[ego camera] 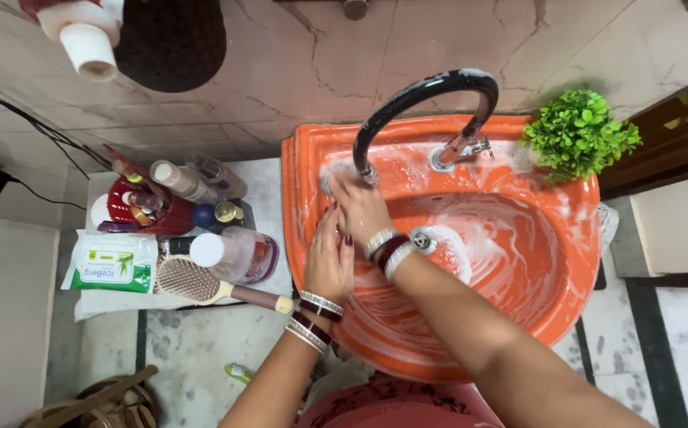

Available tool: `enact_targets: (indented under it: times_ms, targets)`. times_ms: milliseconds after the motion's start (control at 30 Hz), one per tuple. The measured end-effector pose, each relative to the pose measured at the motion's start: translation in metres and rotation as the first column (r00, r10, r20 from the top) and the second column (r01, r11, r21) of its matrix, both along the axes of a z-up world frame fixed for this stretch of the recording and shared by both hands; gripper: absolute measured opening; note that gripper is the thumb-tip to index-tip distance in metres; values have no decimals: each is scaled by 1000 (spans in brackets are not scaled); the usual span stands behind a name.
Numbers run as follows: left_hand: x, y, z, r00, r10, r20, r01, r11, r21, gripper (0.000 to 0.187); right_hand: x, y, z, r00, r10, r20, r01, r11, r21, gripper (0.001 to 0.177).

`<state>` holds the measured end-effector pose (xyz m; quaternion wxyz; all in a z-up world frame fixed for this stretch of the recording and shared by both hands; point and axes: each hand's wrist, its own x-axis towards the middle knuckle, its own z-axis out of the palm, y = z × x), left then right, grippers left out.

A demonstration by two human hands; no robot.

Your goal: The person cleans an orange pedestal sink by applying soap and scrubbing the basin, faucet, and mirror with a cloth before rinsing it with water.

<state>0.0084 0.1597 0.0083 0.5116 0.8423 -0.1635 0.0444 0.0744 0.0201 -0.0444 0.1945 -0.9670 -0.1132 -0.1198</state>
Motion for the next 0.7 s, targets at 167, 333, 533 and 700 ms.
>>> enact_targets:
  times_ms: [167, 333, 533, 700]
  targets:
    - [5, -6, 4, 1000, 3, 28, -2, 999, -41, 54, 20, -5, 2, 996, 6, 85, -10, 999, 43, 60]
    - [18, -6, 1, 999, 9, 35, -9, 1000, -13, 54, -3, -4, -5, 999, 32, 34, -35, 997, 67, 56]
    - [26, -10, 2, 999, 17, 49, -18, 1000, 13, 52, 17, -48, 14, 977, -96, 191, 107, 993, -50, 47]
    - [24, -9, 0, 1000, 8, -9, -8, 1000, -13, 54, -20, -95, 12, 956, -271, 114, 272, 962, 8, 42]
